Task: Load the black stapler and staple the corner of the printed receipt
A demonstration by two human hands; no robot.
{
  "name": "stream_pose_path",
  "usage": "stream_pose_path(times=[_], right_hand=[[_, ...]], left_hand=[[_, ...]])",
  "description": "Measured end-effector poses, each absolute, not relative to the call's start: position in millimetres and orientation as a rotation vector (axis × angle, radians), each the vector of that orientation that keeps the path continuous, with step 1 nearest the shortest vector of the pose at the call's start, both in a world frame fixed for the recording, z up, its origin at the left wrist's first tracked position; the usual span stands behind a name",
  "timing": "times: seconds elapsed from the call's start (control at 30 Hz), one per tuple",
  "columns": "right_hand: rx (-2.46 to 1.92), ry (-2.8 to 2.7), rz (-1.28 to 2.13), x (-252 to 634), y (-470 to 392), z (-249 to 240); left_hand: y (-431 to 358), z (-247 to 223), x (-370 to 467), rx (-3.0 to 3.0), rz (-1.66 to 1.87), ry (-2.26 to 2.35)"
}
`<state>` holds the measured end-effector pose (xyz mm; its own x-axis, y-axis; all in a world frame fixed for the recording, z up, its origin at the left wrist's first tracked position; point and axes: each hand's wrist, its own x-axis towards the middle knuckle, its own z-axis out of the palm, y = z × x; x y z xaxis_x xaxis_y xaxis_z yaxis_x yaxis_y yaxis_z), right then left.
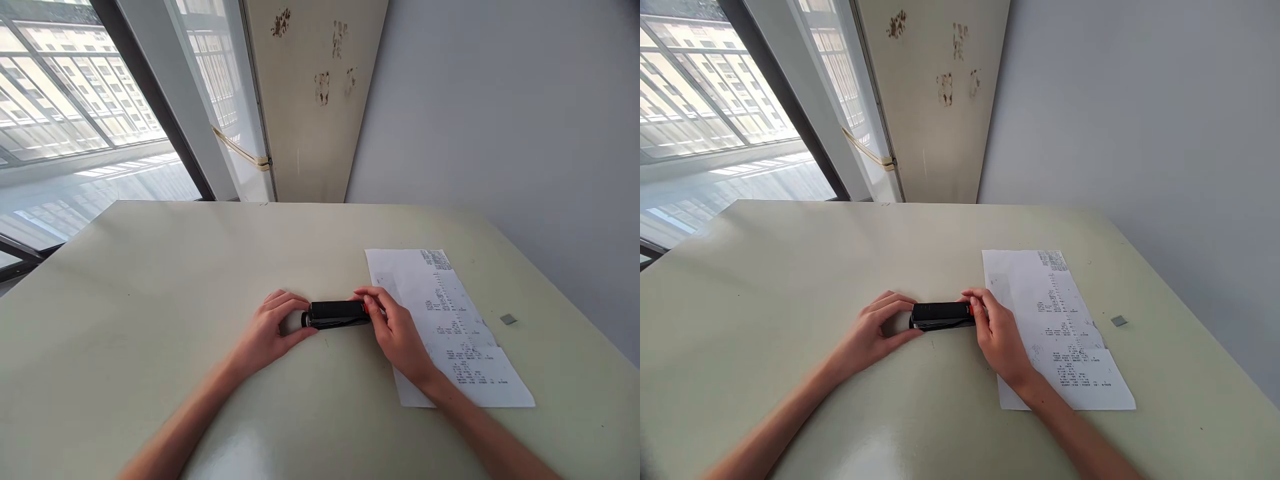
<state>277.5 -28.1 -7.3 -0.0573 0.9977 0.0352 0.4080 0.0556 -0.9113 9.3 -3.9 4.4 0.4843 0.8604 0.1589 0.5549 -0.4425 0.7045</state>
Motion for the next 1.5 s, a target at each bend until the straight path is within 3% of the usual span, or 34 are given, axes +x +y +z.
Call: stream_pose_path(times=[0.3,0.5,0.67,0.8,0.93,1.5], right_hand=[[-1.474,-1.638,1.027,278.8,-31.6,-3.2],[-1.348,-1.881,0.852,274.6,-32.2,-0.3],[-1.454,-1.578,1.229,271.3,-35.7,8.6],[-1.358,-1.267,1.705,271.1,-37.0,16.1],[-1.293,-1.099,1.926,269.9,-35.5,18.8],[-1.307,-0.983,2.045,233.4,-36.1,37.6]], left_hand=[[1.8,21.9,-27.1,1.820,0.655,1.109],[-3.8,17.9,-13.9,1.605,0.782,1.012],[-1.8,12.0,1.5,0.888,1.087,0.846],[-7.9,10.6,24.0,0.297,1.066,0.680],[-15.6,10.7,39.6,0.029,1.109,0.604],[-15.6,18.9,17.7,-0.104,1.255,0.596]])
